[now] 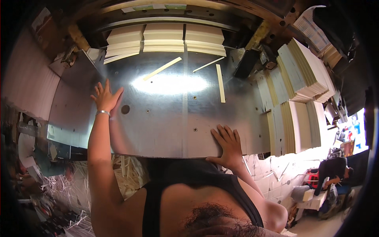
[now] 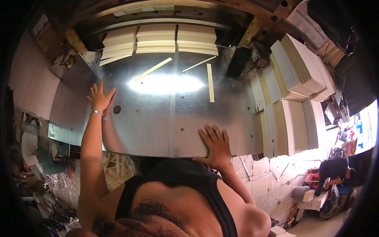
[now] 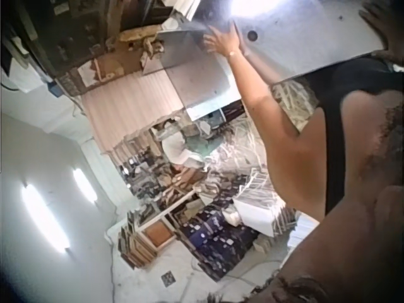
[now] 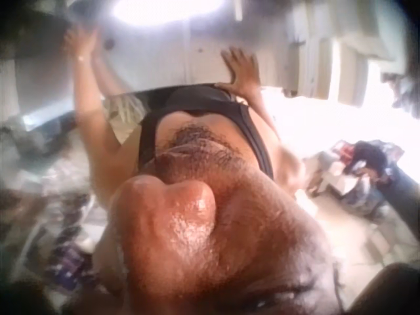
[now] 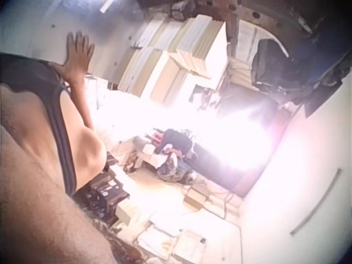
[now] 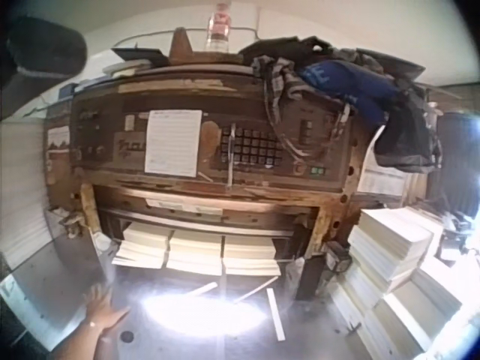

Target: The person aligns and feeds paper stacks into an industrial paper cutter, operates the machine to trim the edges, sweeps scrap trimmings into a waste bin, and removes the cut paper stacks.

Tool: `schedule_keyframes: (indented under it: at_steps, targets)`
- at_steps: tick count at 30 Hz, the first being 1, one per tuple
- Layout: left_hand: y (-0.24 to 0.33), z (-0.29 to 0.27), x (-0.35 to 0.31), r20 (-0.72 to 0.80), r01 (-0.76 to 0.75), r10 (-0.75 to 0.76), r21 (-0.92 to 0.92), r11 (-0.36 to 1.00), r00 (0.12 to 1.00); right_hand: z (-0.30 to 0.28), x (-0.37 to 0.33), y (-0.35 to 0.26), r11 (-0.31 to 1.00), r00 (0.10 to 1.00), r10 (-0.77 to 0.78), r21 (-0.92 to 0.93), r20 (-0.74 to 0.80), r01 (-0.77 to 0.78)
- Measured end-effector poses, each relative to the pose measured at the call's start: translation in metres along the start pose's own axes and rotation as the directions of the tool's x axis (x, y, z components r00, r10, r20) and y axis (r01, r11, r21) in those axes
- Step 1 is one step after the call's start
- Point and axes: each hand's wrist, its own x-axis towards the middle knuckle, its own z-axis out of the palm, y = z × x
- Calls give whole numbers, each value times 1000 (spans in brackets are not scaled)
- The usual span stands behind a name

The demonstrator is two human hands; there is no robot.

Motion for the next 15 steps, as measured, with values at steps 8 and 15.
schedule_keyframes:
  at_steps: [8,15]
  targets:
    - [3,0,-1,-1,1,-1,22,1000,1000,-3,1,-1,1000,1000,6,11,0,-6]
    - [4,1,1,-17,27,-27,15,1000,999,2,33,11,985,993,-100,133,-59,107]
